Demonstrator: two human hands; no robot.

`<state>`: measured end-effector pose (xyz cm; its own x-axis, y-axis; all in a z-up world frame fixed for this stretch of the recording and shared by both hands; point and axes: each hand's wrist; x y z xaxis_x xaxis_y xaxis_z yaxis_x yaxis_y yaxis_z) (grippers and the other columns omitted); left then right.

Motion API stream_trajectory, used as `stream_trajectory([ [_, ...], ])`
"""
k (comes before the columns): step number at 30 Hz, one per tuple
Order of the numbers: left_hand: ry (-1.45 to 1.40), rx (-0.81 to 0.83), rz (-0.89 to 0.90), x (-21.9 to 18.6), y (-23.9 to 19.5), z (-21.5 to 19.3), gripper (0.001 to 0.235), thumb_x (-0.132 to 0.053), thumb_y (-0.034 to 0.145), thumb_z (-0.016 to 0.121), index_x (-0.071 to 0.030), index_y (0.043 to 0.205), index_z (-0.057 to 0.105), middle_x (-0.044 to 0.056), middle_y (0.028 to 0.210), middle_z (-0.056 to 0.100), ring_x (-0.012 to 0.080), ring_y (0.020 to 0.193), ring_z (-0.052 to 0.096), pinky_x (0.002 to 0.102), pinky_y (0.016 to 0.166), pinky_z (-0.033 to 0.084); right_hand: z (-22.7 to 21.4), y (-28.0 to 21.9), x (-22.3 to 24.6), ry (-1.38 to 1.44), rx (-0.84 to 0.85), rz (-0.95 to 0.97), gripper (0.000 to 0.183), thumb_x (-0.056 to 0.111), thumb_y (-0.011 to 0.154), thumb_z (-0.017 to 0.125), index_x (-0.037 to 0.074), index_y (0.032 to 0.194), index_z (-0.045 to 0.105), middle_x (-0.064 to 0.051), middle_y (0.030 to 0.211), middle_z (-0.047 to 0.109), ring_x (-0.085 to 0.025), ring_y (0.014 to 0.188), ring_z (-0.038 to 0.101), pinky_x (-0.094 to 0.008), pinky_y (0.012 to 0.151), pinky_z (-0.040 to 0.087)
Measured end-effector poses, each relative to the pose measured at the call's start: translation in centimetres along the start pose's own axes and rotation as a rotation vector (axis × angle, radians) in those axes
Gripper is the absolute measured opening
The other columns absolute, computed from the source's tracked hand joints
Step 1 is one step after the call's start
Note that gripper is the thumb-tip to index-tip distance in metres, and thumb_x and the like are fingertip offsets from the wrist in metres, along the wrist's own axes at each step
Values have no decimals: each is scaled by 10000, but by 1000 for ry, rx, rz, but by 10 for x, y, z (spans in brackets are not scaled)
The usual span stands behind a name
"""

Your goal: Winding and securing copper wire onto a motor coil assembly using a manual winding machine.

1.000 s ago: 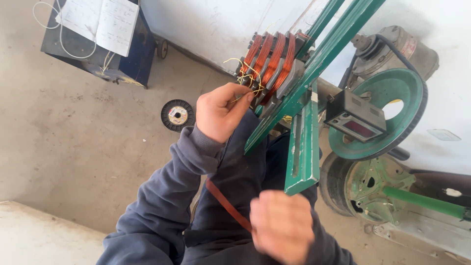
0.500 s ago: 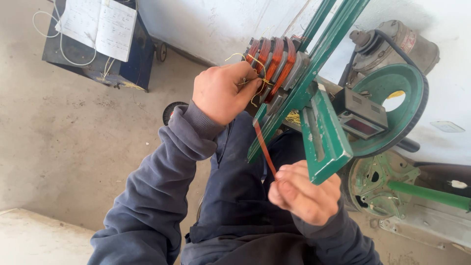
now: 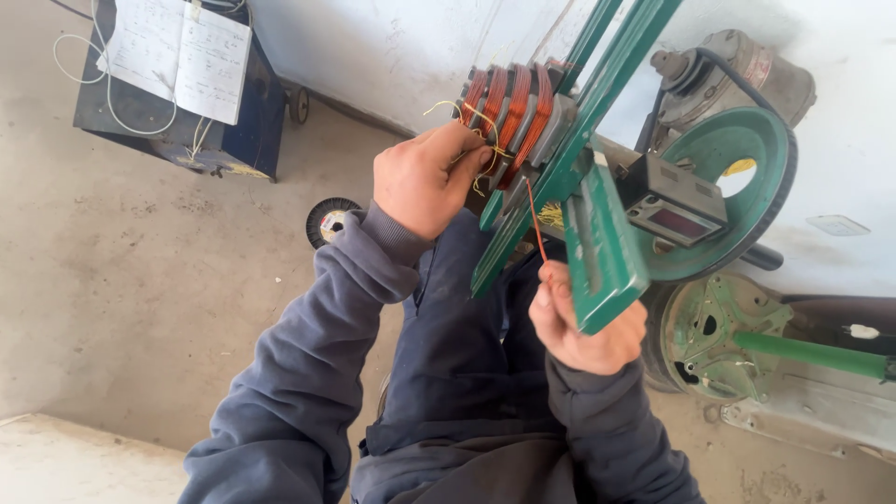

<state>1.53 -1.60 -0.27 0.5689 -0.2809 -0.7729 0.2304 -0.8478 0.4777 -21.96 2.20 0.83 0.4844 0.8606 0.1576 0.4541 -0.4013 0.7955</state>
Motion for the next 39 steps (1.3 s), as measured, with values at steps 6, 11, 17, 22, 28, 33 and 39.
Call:
stream_trajectory([
  [6, 43, 13, -72, -9, 21, -3, 130, -250, 917, 730, -126, 912, 693, 74, 787, 715, 317, 697, 689, 422, 601, 513, -16, 47, -12, -64, 35, -54, 349, 15, 974, 791, 85, 1285, 648, -116, 1057, 756, -255, 908, 772, -352, 836, 606],
  [11, 78, 62, -105, -11, 27, -4, 143, -281, 915, 717, -140, 900, 698, 78, 726, 701, 327, 692, 688, 441, 598, 510, -20, 54, -9, -89, 84, -3, 252, 41, 968, 802, 62, 1193, 692, -105, 1064, 759, -270, 906, 763, -351, 837, 594],
  [17, 60, 94, -130, -12, 27, -5, 138, -282, 884, 723, -145, 876, 713, 100, 702, 687, 338, 696, 687, 443, 607, 517, 4, 35, -2, -98, -7, 131, 173, 70, 916, 830, 50, 1056, 730, -94, 1003, 762, -240, 860, 760, -334, 793, 590],
  [22, 48, 97, -127, -7, 15, -4, 128, -260, 904, 721, -135, 884, 703, 93, 741, 699, 335, 701, 687, 441, 608, 514, 22, 15, 7, -56, -48, 213, 157, 48, 935, 815, 39, 1066, 727, -81, 1009, 762, -233, 896, 764, -335, 829, 594],
  [28, 41, 52, -64, -6, 10, -3, 119, -231, 901, 735, -120, 891, 695, 92, 779, 705, 329, 715, 686, 428, 615, 516, 50, -1, 13, 91, -235, 365, 148, 14, 967, 782, 10, 1105, 728, -141, 1072, 752, -250, 935, 778, -319, 850, 627],
  [33, 27, 40, -72, -8, 7, -3, 130, -229, 915, 733, -111, 894, 682, 83, 785, 702, 314, 716, 690, 409, 608, 516, 46, 10, 21, -79, -235, 351, 155, 22, 915, 831, 17, 1053, 760, -121, 1006, 757, -242, 851, 745, -322, 782, 580],
  [39, 48, 1, -47, -9, 9, -1, 120, -214, 937, 719, -106, 908, 675, 80, 788, 700, 313, 719, 690, 411, 611, 514, 36, 33, 23, -83, -210, 352, 158, 51, 934, 827, 2, 1073, 770, -140, 1048, 757, -241, 852, 754, -315, 792, 579],
])
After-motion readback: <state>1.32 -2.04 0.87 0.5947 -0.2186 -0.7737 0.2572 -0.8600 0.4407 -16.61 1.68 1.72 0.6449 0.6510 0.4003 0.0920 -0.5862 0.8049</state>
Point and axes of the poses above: each hand's wrist, its own y-axis towards the middle knuckle, its own z-axis out of the palm, x = y × z
